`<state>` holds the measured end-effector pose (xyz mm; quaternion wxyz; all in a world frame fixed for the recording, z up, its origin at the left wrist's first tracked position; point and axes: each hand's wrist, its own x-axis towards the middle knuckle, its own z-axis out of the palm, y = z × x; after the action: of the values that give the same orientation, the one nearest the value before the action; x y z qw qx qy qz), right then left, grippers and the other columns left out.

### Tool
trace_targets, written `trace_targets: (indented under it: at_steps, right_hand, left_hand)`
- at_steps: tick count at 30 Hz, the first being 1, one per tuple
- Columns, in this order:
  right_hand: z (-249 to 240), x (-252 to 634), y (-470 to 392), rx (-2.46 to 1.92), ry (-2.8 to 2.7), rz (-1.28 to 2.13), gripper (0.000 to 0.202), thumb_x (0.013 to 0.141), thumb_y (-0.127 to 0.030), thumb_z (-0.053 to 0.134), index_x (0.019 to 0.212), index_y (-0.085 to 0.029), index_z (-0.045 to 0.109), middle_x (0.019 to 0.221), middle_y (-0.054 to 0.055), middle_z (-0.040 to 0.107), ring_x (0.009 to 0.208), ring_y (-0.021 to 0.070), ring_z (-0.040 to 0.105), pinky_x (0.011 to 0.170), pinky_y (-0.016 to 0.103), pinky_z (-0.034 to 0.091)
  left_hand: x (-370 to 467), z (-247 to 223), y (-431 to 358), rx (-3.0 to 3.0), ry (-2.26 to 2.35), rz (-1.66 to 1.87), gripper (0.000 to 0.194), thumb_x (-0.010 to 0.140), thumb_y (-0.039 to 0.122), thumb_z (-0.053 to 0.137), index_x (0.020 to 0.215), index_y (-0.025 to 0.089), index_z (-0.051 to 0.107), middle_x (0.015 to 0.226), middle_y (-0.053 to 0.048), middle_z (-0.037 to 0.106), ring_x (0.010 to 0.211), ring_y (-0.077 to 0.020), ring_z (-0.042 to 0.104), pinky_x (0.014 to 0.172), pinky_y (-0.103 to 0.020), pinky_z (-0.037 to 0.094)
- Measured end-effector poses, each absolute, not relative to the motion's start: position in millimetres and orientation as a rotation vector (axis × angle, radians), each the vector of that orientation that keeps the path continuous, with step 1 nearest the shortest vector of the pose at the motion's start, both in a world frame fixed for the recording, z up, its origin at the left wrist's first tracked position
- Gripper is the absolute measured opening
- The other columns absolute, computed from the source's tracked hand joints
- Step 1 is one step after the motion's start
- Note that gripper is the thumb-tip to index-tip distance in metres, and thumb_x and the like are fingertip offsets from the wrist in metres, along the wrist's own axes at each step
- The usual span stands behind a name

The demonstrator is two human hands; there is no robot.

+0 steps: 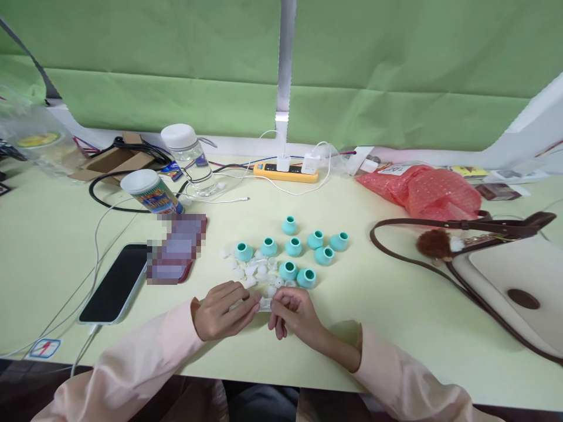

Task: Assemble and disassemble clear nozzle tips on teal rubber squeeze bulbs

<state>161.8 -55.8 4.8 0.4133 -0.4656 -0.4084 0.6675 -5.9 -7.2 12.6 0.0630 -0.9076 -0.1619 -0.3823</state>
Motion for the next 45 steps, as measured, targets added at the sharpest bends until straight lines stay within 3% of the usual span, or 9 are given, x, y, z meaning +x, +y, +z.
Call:
trace_targets:
  at_steps: [7, 18, 22, 31, 38, 45]
  right_hand:
    - [2.1, 162.6, -58.1, -1.156, -1.043, 1.705, 0.025, 0.07, -0.033, 0.056, 0.055, -0.014, 0.048, 0.041, -0.002, 0.056, 0.027, 0.0067, 0.046, 0.027, 0.016, 0.032]
    - [-3.1, 161.7, -60.2, -1.192, -1.035, 1.742, 0.026, 0.071, -0.031, 0.054, 0.052, -0.014, 0.047, 0.038, -0.003, 0.055, 0.024, 0.0056, 0.043, 0.025, 0.014, 0.027]
    - [-4.6, 159.4, -62.0, -1.227, -1.034, 1.738, 0.024, 0.069, -0.028, 0.055, 0.051, -0.014, 0.047, 0.037, -0.003, 0.054, 0.024, 0.0061, 0.044, 0.024, 0.014, 0.027]
    - [-1.9, 163.1, -58.2, -1.25, -1.005, 1.613, 0.024, 0.07, -0.031, 0.051, 0.053, -0.015, 0.046, 0.039, -0.002, 0.055, 0.025, 0.0064, 0.045, 0.026, 0.015, 0.032]
    - [-2.1, 163.1, -60.0, -1.244, -1.033, 1.6, 0.023, 0.071, -0.029, 0.051, 0.053, -0.015, 0.046, 0.041, -0.002, 0.056, 0.026, 0.0058, 0.044, 0.027, 0.014, 0.03]
    - [-3.7, 164.4, -60.1, -1.229, -1.072, 1.606, 0.022, 0.071, -0.029, 0.051, 0.054, -0.015, 0.046, 0.041, -0.002, 0.056, 0.026, 0.0053, 0.044, 0.027, 0.014, 0.029]
  left_hand:
    - [-3.9, 13.7, -8.0, -2.69, -0.305, -1.158, 0.023, 0.069, 0.027, 0.062, 0.079, 0.008, 0.052, 0.058, -0.004, 0.057, 0.054, -0.0132, 0.052, 0.047, -0.025, 0.043]
    - [-1.8, 7.0, -12.4, -2.661, -0.229, -0.999, 0.02, 0.068, 0.023, 0.062, 0.076, 0.006, 0.056, 0.063, -0.008, 0.059, 0.057, -0.0177, 0.056, 0.047, -0.028, 0.044]
    - [0.1, 4.8, -16.5, -2.743, -0.345, -1.155, 0.018, 0.07, 0.025, 0.06, 0.07, 0.009, 0.054, 0.051, -0.002, 0.053, 0.048, -0.0131, 0.052, 0.042, -0.025, 0.043]
    - [-0.1, 11.8, -14.9, -3.078, -0.695, -1.704, 0.026, 0.068, 0.015, 0.063, 0.093, 0.011, 0.055, 0.078, -0.008, 0.064, 0.071, -0.0135, 0.06, 0.06, -0.022, 0.052]
    - [0.5, 14.1, -15.0, -3.141, -0.77, -1.716, 0.015, 0.073, 0.006, 0.054, 0.085, 0.011, 0.06, 0.074, -0.008, 0.065, 0.07, -0.0136, 0.06, 0.061, -0.024, 0.052]
    - [0.8, 15.2, -13.9, -3.233, -0.906, -1.709, 0.008, 0.072, 0.006, 0.054, 0.077, 0.009, 0.06, 0.068, -0.008, 0.063, 0.064, -0.0135, 0.058, 0.057, -0.024, 0.049]
